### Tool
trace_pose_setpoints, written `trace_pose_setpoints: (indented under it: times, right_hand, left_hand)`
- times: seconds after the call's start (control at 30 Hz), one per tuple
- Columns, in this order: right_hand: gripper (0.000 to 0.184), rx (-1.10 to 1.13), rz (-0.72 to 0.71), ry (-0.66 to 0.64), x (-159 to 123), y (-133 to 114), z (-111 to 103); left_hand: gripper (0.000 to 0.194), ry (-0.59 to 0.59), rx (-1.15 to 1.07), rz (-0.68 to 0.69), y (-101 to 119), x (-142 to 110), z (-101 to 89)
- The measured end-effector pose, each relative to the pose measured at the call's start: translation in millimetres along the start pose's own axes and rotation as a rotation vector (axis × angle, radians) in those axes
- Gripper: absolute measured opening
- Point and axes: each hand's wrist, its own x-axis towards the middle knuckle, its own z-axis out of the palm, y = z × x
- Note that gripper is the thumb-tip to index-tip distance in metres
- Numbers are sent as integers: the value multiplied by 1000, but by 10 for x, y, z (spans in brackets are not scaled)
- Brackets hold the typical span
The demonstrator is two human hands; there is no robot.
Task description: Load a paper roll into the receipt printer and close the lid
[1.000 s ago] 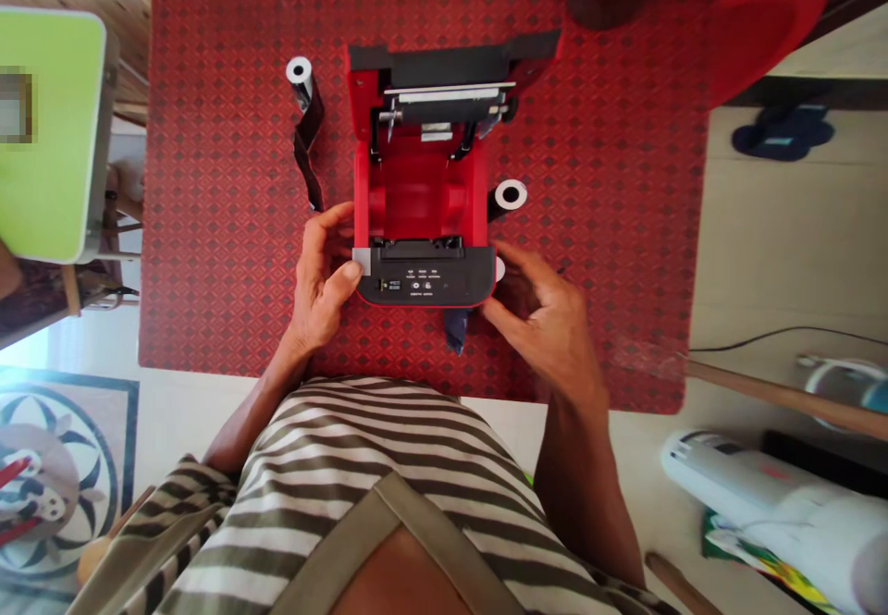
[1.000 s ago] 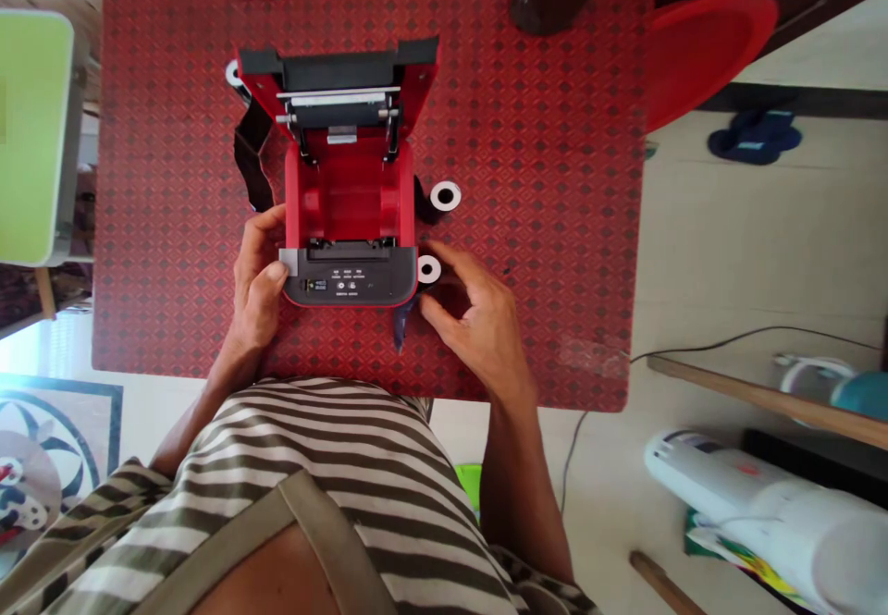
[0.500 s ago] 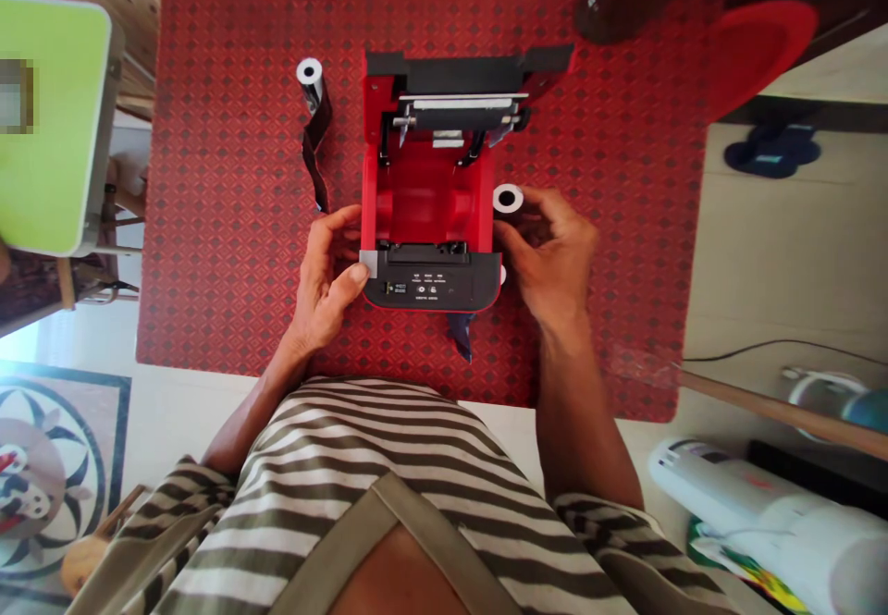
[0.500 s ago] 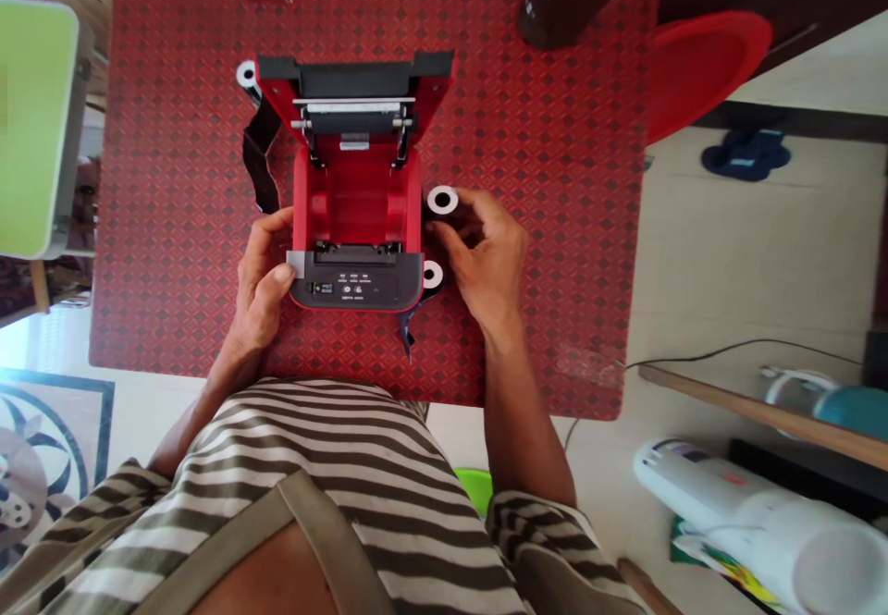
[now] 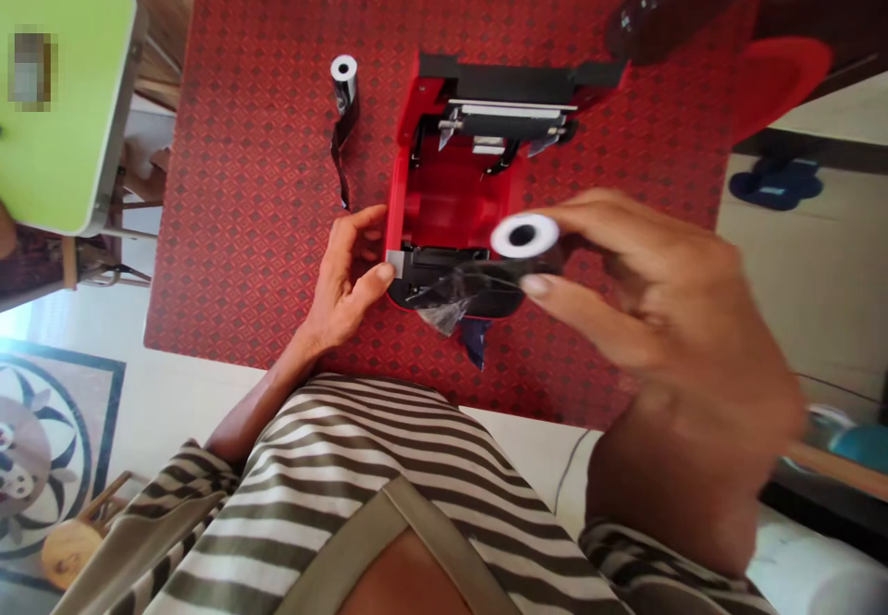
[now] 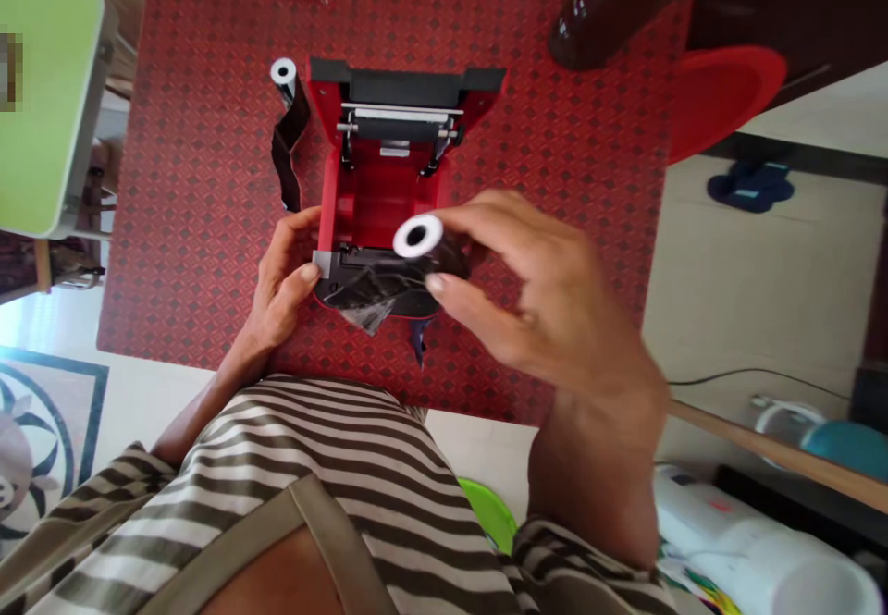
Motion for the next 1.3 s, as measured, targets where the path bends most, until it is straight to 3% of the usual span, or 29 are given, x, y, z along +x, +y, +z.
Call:
trace_pose_setpoints:
  times: [0.1,0.23,0.37,0.57,0.97,1.17,1.3]
  right_hand:
    - [42,-221,-104,-100,313,-13,205]
    - [33,-438,-9,-208,545,-121,378]
    - [30,-562,52,-259,606,-179,441]
    - [30,-491,-106,-222,566,-12,467]
    - [25,-530,-24,-204,813,276,687]
    - [31,-397,40,-188,873,303,720]
    - [28,-464,69,-232,868,248,695]
  left_hand:
    - [75,-6,-25,-24,54,7,6]
    - [75,-13,-26,-58,120,7,11]
    - [73,-15,-20,-46,131,3,15]
    - [77,-8,-16,-26,88,1,21]
    - [81,-12,-5,-28,52,-8,15]
    - [80,-16,0,-16,43,-2,8]
    - [80,-8,-9,-28,38,7,7]
